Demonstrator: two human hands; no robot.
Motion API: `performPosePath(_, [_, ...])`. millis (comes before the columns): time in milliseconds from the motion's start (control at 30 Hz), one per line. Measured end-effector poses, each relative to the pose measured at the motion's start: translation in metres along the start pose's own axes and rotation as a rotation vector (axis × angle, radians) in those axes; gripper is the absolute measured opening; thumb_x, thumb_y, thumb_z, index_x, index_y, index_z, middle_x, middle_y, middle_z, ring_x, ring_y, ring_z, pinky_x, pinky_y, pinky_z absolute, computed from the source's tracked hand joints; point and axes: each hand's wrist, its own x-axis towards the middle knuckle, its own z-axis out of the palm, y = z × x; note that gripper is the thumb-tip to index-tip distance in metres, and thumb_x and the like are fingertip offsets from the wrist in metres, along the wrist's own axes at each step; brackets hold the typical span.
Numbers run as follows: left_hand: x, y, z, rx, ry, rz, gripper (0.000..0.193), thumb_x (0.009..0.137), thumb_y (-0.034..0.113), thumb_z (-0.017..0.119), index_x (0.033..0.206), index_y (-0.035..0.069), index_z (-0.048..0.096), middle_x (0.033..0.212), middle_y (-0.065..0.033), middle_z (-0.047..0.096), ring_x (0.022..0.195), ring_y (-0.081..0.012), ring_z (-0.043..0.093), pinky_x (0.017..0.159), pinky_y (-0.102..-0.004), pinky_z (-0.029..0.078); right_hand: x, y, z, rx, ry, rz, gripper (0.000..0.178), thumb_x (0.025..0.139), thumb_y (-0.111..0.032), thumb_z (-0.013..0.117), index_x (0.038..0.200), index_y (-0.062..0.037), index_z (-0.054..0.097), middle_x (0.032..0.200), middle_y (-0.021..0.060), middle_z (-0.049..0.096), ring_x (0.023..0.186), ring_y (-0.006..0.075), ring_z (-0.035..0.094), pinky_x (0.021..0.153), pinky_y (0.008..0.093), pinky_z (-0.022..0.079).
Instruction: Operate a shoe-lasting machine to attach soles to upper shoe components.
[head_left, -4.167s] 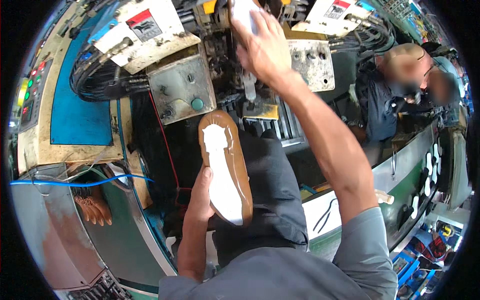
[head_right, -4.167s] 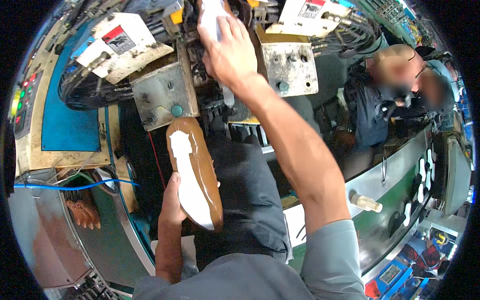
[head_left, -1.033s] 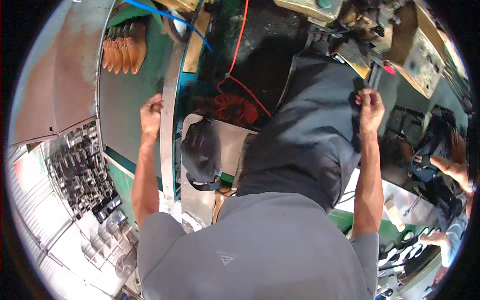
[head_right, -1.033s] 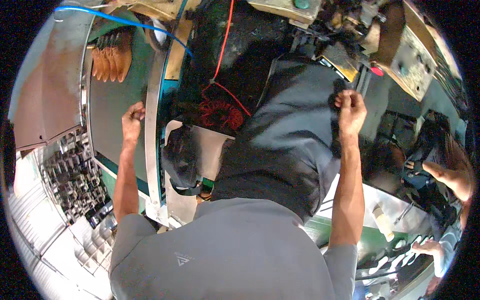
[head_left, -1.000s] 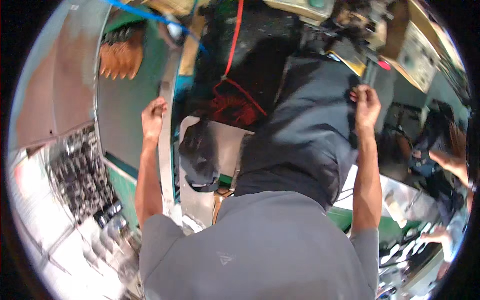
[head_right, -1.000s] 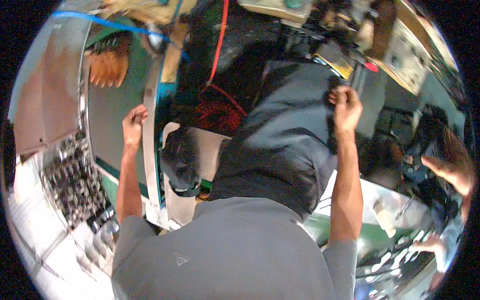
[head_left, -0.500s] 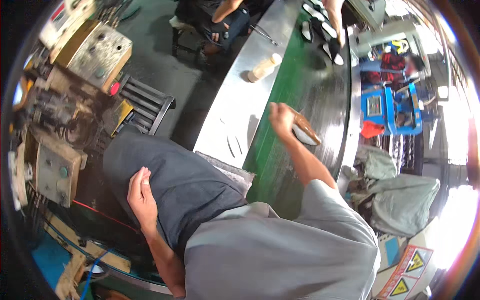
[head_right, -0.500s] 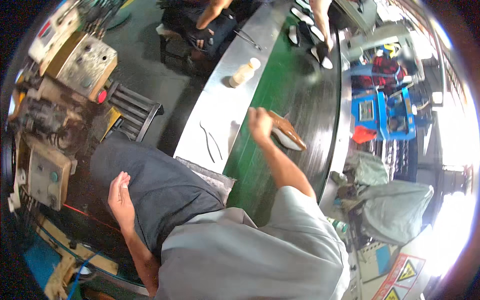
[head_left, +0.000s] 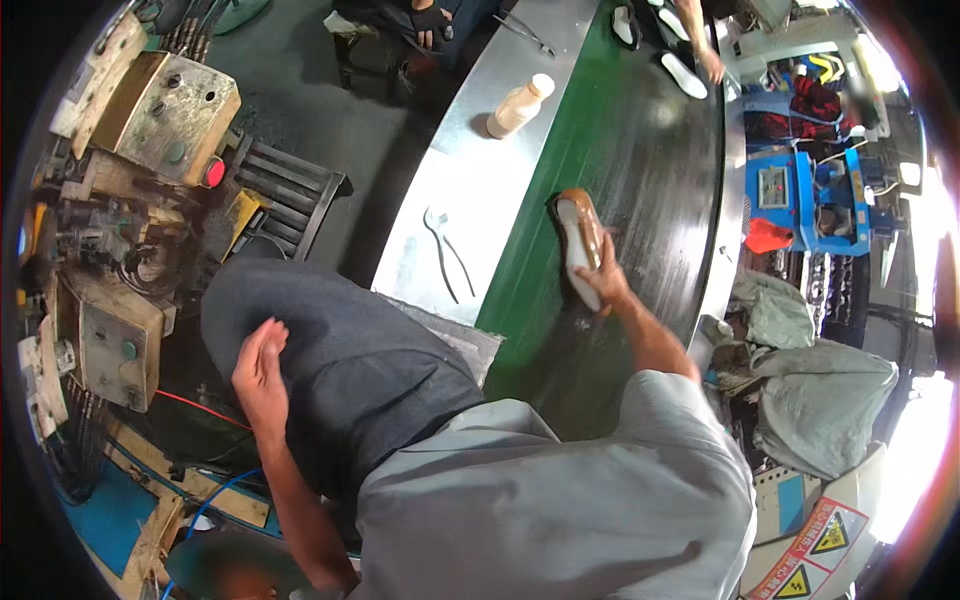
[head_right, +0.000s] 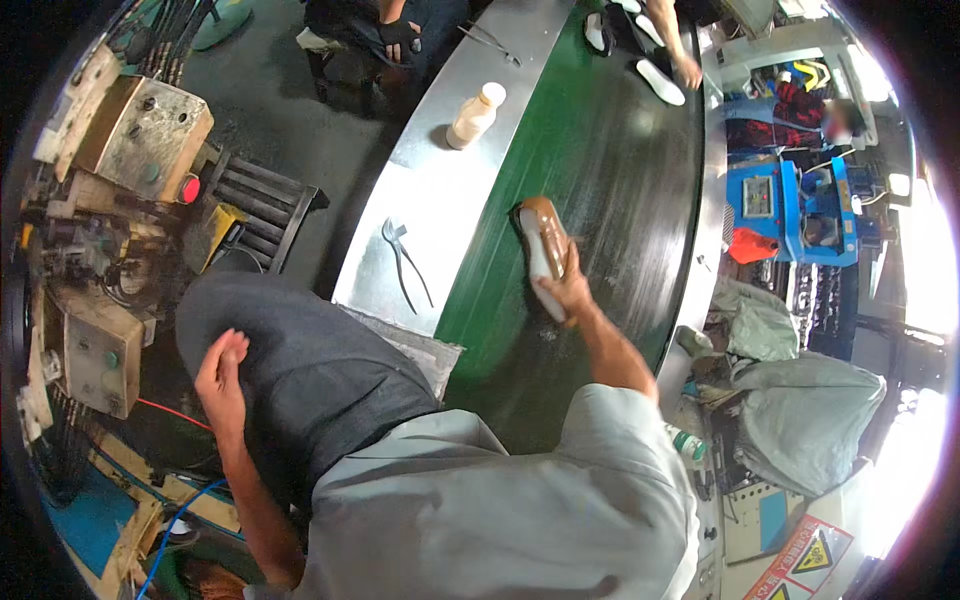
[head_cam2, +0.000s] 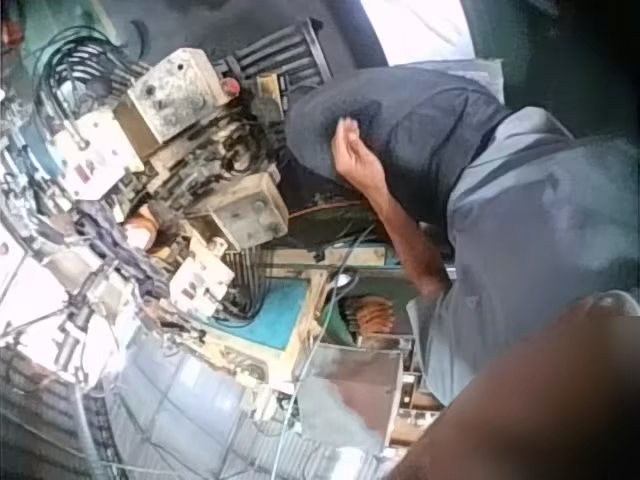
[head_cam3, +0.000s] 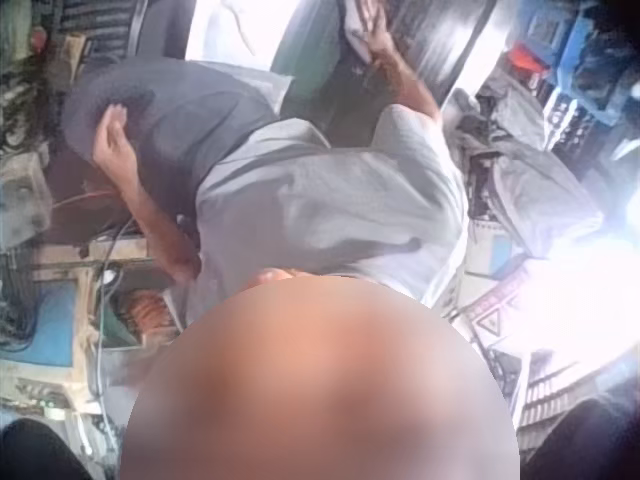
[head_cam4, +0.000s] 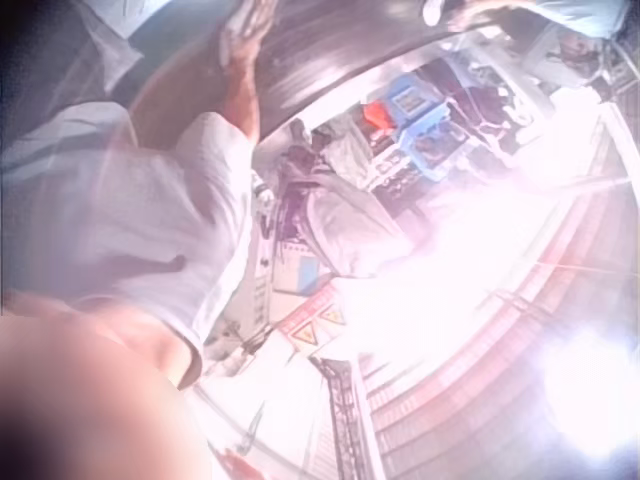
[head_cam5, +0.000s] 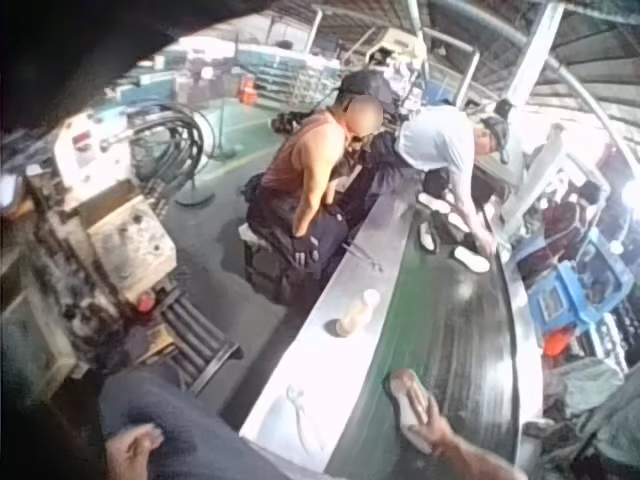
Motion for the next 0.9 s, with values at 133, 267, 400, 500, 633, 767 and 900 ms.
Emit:
performPosePath(133, [0.033, 0.025, 0.058, -0.239, -0.133, -0.097, 0.036, 0.111, 0.005, 0.058, 0.145, -0.007, 0.062, 0.132, -0.0193, 0.074, 0.119, -0.0231, 0.073, 0.106, -0.0331, 0.056, -0.037, -0.052, 0.038, 0.194, 0.12, 0.158, 0.114, 0.087, -0.032, 0.09, 0.172, -0.0029, 0.02, 0.157, 0.0248, 0.055, 0.139, 0.0365, 0.06, 0.114, 0.0446, 0.051])
performPosePath(267, [0.068, 0.048, 0.095, -0.117, -0.333, 0.221, 0.046, 0.106, 0.004, 0.065, 0.152, 0.001, 0.059, 0.137, -0.0213, 0.07, 0.119, -0.0253, 0.073, 0.1, -0.036, 0.059, -0.063, -0.12, 0.057, 0.659, -0.014, 0.139, 0.089, 0.092, -0.025, 0.085, 0.165, -0.0012, 0.038, 0.142, 0.0166, 0.064, 0.123, 0.026, 0.067, 0.104, 0.04, 0.056])
performPosePath(400, [0.09, 0.086, 0.093, -0.132, -0.365, 0.279, 0.07, 0.105, 0.015, 0.073, 0.167, 0.008, 0.042, 0.165, -0.019, 0.045, 0.141, -0.035, 0.06, 0.11, -0.0426, 0.056, -0.104, -0.27, 0.061, 0.559, -0.344, -0.119, 0.098, 0.089, -0.032, 0.088, 0.167, -0.0001, 0.037, 0.143, 0.0161, 0.064, 0.126, 0.0256, 0.064, 0.109, 0.0383, 0.052])
performPosePath(500, [0.115, 0.082, 0.061, -0.028, -0.195, 0.452, 0.054, 0.104, 0.012, 0.069, 0.156, 0.004, 0.055, 0.154, -0.0199, 0.058, 0.136, -0.036, 0.064, 0.105, -0.0436, 0.058, -0.139, -0.364, 0.08, 0.446, -0.523, -0.334, 0.11, 0.086, -0.039, 0.09, 0.169, 0.004, 0.031, 0.152, 0.0229, 0.059, 0.142, 0.0316, 0.056, 0.12, 0.0405, 0.044])
performPosePath(633, [0.088, 0.067, -0.019, 0.22, 0.247, 0.563, 0.033, 0.102, 0.005, 0.064, 0.134, -0.002, 0.071, 0.125, -0.025, 0.075, 0.121, -0.0402, 0.072, 0.099, -0.0445, 0.059, -0.184, -0.446, 0.121, 0.439, -0.819, -0.481, 0.112, 0.089, -0.041, 0.089, 0.171, 0.0026, 0.026, 0.16, 0.0273, 0.051, 0.15, 0.0366, 0.05, 0.125, 0.045, 0.04])
performPosePath(767, [0.035, 0.055, -0.057, 0.292, 0.514, 0.417, 0.033, 0.103, 0.007, 0.066, 0.134, -0.003, 0.071, 0.126, -0.0232, 0.076, 0.121, -0.0372, 0.073, 0.103, -0.0428, 0.057, -0.184, -0.481, 0.193, 0.263, -0.671, -0.987, 0.113, 0.092, -0.04, 0.087, 0.173, -0.0004, 0.019, 0.168, 0.0319, 0.037, 0.158, 0.0446, 0.038, 0.129, 0.0483, 0.035])
performPosePath(900, [0.001, 0.016, -0.055, -0.514, 0.344, 0.183, 0.05, 0.105, 0.009, 0.065, 0.154, -0.001, 0.057, 0.153, -0.0143, 0.064, 0.14, -0.0262, 0.061, 0.118, -0.0389, 0.047, -0.178, -0.525, 0.222, 0.574, -0.997, -0.882, 0.11, 0.097, -0.039, 0.084, 0.177, -0.0093, 0.014, 0.167, 0.0252, 0.041, 0.153, 0.0357, 0.044, 0.127, 0.045, 0.035])
